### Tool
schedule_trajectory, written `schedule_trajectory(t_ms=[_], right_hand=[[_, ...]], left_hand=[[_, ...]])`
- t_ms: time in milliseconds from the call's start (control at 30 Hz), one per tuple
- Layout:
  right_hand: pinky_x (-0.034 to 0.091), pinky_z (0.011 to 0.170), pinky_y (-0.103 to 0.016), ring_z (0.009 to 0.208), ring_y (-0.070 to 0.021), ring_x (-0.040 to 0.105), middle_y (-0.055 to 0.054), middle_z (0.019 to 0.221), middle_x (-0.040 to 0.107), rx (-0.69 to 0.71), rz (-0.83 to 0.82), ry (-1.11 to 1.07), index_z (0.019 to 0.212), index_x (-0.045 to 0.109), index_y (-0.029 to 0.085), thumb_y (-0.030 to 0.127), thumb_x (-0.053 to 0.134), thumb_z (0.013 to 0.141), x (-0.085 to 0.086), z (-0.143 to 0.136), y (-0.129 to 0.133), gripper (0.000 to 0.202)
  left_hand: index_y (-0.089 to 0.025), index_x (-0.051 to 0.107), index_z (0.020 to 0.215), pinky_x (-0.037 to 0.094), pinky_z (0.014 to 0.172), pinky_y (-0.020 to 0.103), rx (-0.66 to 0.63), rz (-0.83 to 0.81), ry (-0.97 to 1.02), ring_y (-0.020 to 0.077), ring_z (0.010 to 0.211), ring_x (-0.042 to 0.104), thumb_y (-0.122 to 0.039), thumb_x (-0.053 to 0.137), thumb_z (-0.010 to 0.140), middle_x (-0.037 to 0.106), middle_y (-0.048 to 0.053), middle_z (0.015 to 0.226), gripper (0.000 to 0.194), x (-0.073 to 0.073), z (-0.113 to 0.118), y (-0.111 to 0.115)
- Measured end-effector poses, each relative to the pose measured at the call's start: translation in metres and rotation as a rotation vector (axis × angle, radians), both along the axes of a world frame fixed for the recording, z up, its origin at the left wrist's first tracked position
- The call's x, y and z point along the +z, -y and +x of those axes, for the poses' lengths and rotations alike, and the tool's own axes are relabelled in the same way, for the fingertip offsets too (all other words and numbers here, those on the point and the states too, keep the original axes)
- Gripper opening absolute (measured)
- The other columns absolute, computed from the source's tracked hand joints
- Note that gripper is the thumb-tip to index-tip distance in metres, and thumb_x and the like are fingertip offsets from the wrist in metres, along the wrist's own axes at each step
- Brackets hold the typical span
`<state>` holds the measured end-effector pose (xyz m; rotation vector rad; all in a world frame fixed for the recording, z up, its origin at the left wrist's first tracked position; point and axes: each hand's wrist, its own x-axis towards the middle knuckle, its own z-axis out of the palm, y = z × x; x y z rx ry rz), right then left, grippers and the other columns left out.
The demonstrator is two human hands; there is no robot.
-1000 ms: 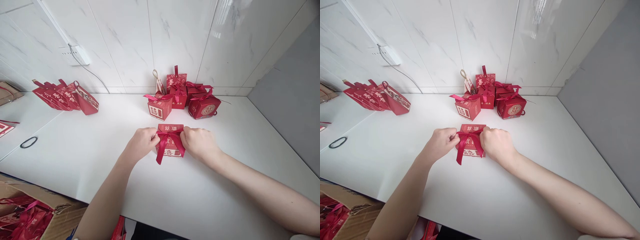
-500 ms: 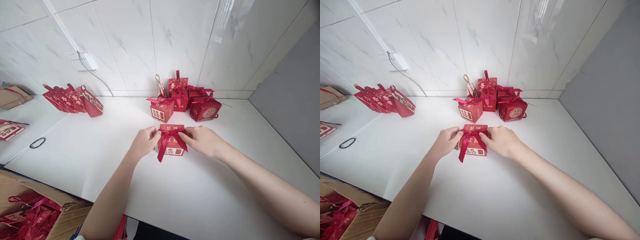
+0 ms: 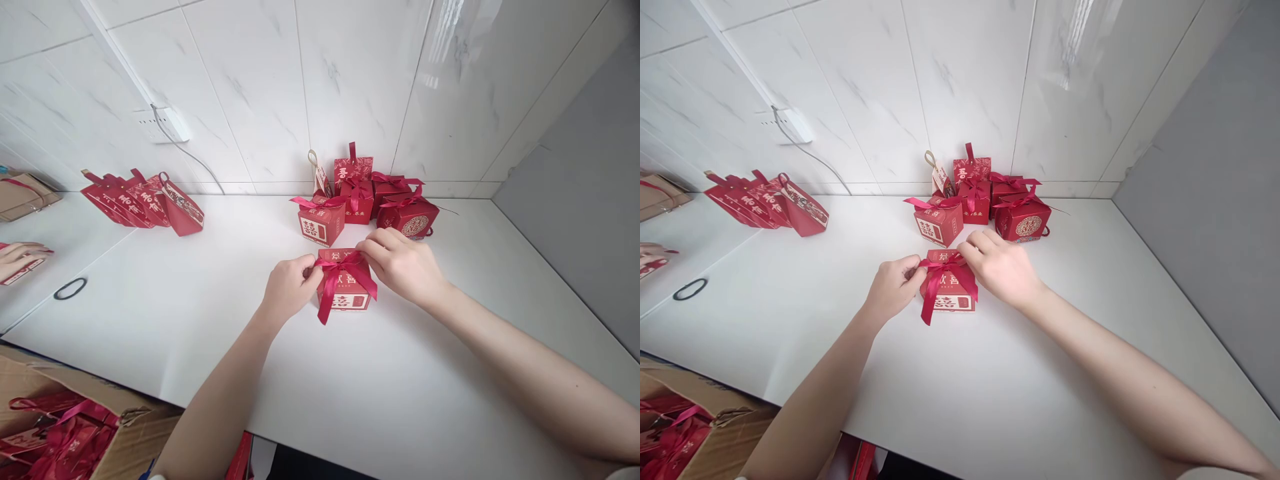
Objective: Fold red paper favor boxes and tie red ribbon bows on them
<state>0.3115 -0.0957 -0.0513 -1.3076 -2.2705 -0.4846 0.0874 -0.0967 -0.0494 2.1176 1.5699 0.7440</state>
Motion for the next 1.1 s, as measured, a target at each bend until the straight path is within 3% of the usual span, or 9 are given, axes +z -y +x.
schedule_trajectory(t_ms=[133, 200, 333, 500, 667, 800, 900, 1000, 1100], right_hand=[[0.031, 0.052, -0.025, 0.086, -0.0166, 0.058, -0.007, 0.104, 0.064, 0.006, -0.115, -0.115, 0.108, 0.062, 0.017, 0.01, 0.046, 0.089, 0.012, 0.004, 0.006, 0.026], [0.037, 0.058, -0.025, 0.081, -0.0158, 0.058, -0.007, 0.101, 0.064, 0.054, -0.157, -0.179, 0.109, 0.061, 0.015, 0.012, 0.048, 0.088, 0.021, 0.003, 0.013, 0.025], [0.04, 0.066, -0.029, 0.075, -0.0171, 0.058, -0.005, 0.087, 0.063, 0.133, -0.187, -0.135, 0.094, 0.065, 0.016, 0.014, 0.046, 0.087, 0.032, -0.004, 0.025, 0.02], [0.04, 0.069, -0.032, 0.081, -0.0212, 0.06, -0.009, 0.089, 0.065, 0.048, -0.112, -0.077, 0.09, 0.065, 0.015, 0.012, 0.044, 0.087, 0.041, 0.002, 0.033, 0.021], [0.037, 0.057, -0.029, 0.07, -0.0175, 0.06, -0.006, 0.084, 0.066, -0.017, -0.165, -0.071, 0.092, 0.066, 0.017, 0.02, 0.045, 0.092, 0.053, 0.013, 0.043, 0.021], [0.033, 0.051, -0.026, 0.063, -0.0142, 0.057, -0.004, 0.084, 0.065, -0.005, -0.289, -0.058, 0.098, 0.065, 0.018, 0.033, 0.053, 0.092, 0.045, 0.013, 0.036, 0.02], [0.031, 0.052, -0.026, 0.062, -0.0135, 0.052, -0.003, 0.076, 0.06, 0.107, -0.247, 0.075, 0.085, 0.065, 0.016, 0.017, 0.05, 0.092, 0.033, 0.011, 0.022, 0.017], [0.032, 0.059, -0.028, 0.067, -0.0153, 0.051, -0.004, 0.075, 0.06, 0.214, -0.113, 0.21, 0.079, 0.064, 0.015, -0.001, 0.04, 0.088, 0.028, 0.013, 0.01, 0.03], [0.036, 0.068, -0.031, 0.074, -0.0168, 0.054, -0.007, 0.085, 0.063, 0.304, -0.095, 0.183, 0.087, 0.066, 0.016, 0.006, 0.042, 0.091, 0.034, 0.017, 0.01, 0.027]], left_hand=[[-0.022, 0.051, 0.082, 0.037, 0.057, 0.023, -0.086, -0.03, 0.097, 0.0119, 0.066, 0.048, -0.021, 0.049, 0.079, 0.053, -0.002, 0.075, 0.003, 0.007, -0.004, 0.0], [-0.024, 0.054, 0.107, 0.046, 0.076, 0.026, -0.171, -0.013, 0.197, 0.0157, 0.092, 0.056, -0.016, 0.049, 0.076, 0.059, 0.002, 0.101, 0.032, 0.01, -0.005, 0.001], [-0.023, 0.056, 0.114, 0.043, 0.1, 0.036, -0.27, -0.002, 0.261, 0.0202, 0.112, 0.052, -0.014, 0.047, 0.078, 0.058, 0.005, 0.116, 0.038, 0.013, -0.003, 0.002], [-0.023, 0.062, 0.109, 0.042, 0.104, 0.04, -0.193, 0.127, 0.257, 0.0213, 0.116, 0.053, -0.008, 0.044, 0.078, 0.06, 0.004, 0.118, 0.039, 0.014, -0.002, 0.004], [-0.024, 0.064, 0.117, 0.038, 0.111, 0.041, -0.287, 0.202, 0.227, 0.0219, 0.127, 0.05, -0.014, 0.048, 0.088, 0.057, 0.005, 0.134, 0.035, 0.012, 0.004, 0.007], [-0.024, 0.067, 0.112, 0.042, 0.106, 0.04, -0.319, 0.258, 0.162, 0.0207, 0.117, 0.055, -0.019, 0.05, 0.091, 0.066, 0.005, 0.119, 0.027, 0.009, 0.01, 0.009], [-0.024, 0.07, 0.103, 0.045, 0.097, 0.037, -0.286, 0.275, 0.09, 0.018, 0.099, 0.059, -0.022, 0.05, 0.092, 0.066, 0.005, 0.103, 0.024, 0.008, 0.01, 0.009], [-0.023, 0.072, 0.092, 0.044, 0.093, 0.035, -0.227, 0.308, 0.019, 0.0161, 0.086, 0.057, -0.025, 0.052, 0.091, 0.063, 0.003, 0.089, 0.02, 0.008, 0.009, 0.009], [-0.022, 0.069, 0.081, 0.04, 0.099, 0.038, -0.206, 0.33, -0.02, 0.0148, 0.078, 0.055, -0.026, 0.052, 0.091, 0.063, 0.001, 0.081, 0.019, 0.01, 0.009, 0.01]])
